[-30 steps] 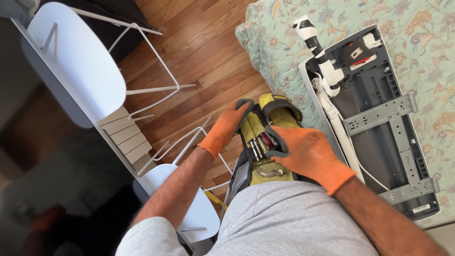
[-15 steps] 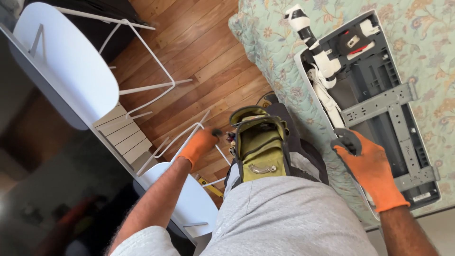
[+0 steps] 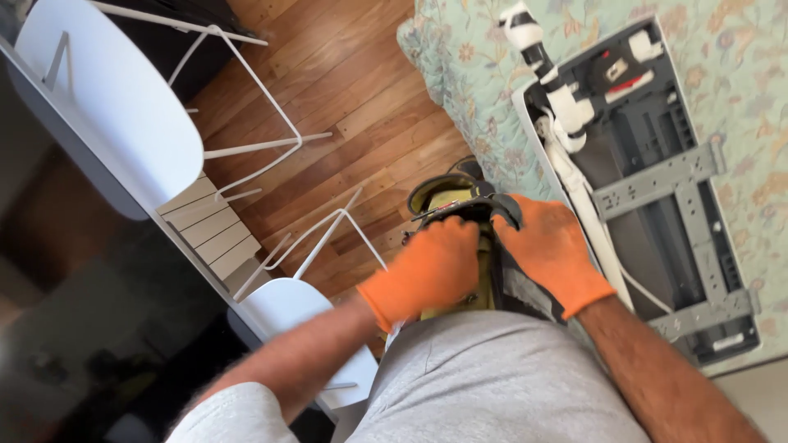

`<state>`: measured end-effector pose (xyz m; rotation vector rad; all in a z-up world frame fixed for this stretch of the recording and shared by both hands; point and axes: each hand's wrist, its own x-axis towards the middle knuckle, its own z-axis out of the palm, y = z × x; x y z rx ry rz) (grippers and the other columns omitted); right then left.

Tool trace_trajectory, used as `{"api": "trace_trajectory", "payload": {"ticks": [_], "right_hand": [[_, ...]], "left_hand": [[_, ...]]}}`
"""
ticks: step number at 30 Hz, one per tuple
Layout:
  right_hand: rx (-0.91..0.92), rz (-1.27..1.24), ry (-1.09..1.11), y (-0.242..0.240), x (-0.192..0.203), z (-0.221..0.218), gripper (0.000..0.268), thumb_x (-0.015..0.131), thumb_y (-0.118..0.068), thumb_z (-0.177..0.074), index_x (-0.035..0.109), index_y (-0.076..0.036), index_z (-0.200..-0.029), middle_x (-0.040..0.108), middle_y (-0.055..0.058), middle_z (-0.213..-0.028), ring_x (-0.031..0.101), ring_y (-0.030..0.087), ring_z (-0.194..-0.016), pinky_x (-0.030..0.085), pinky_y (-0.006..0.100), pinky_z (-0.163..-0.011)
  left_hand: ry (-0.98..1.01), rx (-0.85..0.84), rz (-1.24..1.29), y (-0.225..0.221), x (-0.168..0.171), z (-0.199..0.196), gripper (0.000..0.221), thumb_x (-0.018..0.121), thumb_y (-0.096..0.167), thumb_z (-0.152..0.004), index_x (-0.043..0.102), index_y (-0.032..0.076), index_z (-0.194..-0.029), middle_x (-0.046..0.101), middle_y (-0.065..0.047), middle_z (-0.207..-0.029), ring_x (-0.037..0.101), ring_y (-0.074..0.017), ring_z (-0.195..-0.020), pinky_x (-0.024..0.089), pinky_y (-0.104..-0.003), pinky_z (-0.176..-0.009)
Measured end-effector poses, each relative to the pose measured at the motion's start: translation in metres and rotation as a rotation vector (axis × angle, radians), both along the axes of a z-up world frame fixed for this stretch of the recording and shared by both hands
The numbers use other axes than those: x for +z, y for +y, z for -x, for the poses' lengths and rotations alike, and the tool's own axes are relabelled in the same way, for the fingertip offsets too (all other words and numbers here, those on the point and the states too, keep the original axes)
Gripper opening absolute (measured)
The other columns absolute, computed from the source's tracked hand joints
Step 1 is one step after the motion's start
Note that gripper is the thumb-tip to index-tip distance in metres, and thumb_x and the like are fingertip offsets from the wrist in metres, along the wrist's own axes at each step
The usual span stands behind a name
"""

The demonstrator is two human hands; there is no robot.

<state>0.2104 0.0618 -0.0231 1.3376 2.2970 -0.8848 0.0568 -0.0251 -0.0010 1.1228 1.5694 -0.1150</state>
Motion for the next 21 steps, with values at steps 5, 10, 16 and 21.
{"api": "trace_trajectory", "payload": {"ticks": [5, 10, 16, 21], "right_hand": [[-0.132, 0.084, 0.296, 0.005, 0.041, 0.014, 0.032, 0.065, -0.024, -0.099, 0.076, -0.006, -0.123, 0.077, 0.022, -0.092, 0.074, 0.036, -0.087, 0.06, 0.044, -0.077], [-0.251, 0.186, 0.293, -0.001, 0.028, -0.013, 0.036, 0.06, -0.021, -0.101, 0.07, -0.006, -0.131, 0.075, 0.024, -0.107, 0.071, 0.04, -0.1, 0.058, 0.048, -0.084], [-0.245, 0.263, 0.21, 0.008, 0.025, -0.01, 0.042, 0.054, -0.024, -0.106, 0.064, -0.007, -0.144, 0.073, 0.024, -0.114, 0.072, 0.039, -0.097, 0.059, 0.048, -0.077], [-0.24, 0.32, 0.241, 0.008, 0.027, 0.001, 0.044, 0.052, -0.027, -0.108, 0.059, -0.008, -0.147, 0.071, 0.025, -0.12, 0.07, 0.041, -0.105, 0.061, 0.051, -0.079]], "left_hand": [[-0.246, 0.036, -0.11, -0.016, -0.023, -0.027, 0.053, 0.045, 0.016, -0.094, 0.053, -0.012, -0.139, 0.064, -0.034, -0.128, 0.063, -0.0482, -0.122, 0.053, -0.056, -0.101], [-0.418, 0.281, 0.124, 0.013, 0.036, 0.024, 0.052, 0.045, 0.027, -0.09, 0.068, -0.002, -0.127, 0.07, -0.029, -0.123, 0.062, -0.0469, -0.125, 0.049, -0.053, -0.108], [-0.103, 0.345, 0.145, 0.009, -0.054, -0.008, 0.042, 0.049, 0.029, -0.091, 0.073, 0.005, -0.117, 0.075, -0.02, -0.112, 0.069, -0.0368, -0.115, 0.055, -0.049, -0.099], [0.027, 0.195, 0.038, 0.039, -0.032, -0.014, 0.042, 0.05, 0.022, -0.094, 0.07, -0.004, -0.12, 0.075, -0.023, -0.107, 0.072, -0.0343, -0.109, 0.054, -0.038, -0.099]]}}
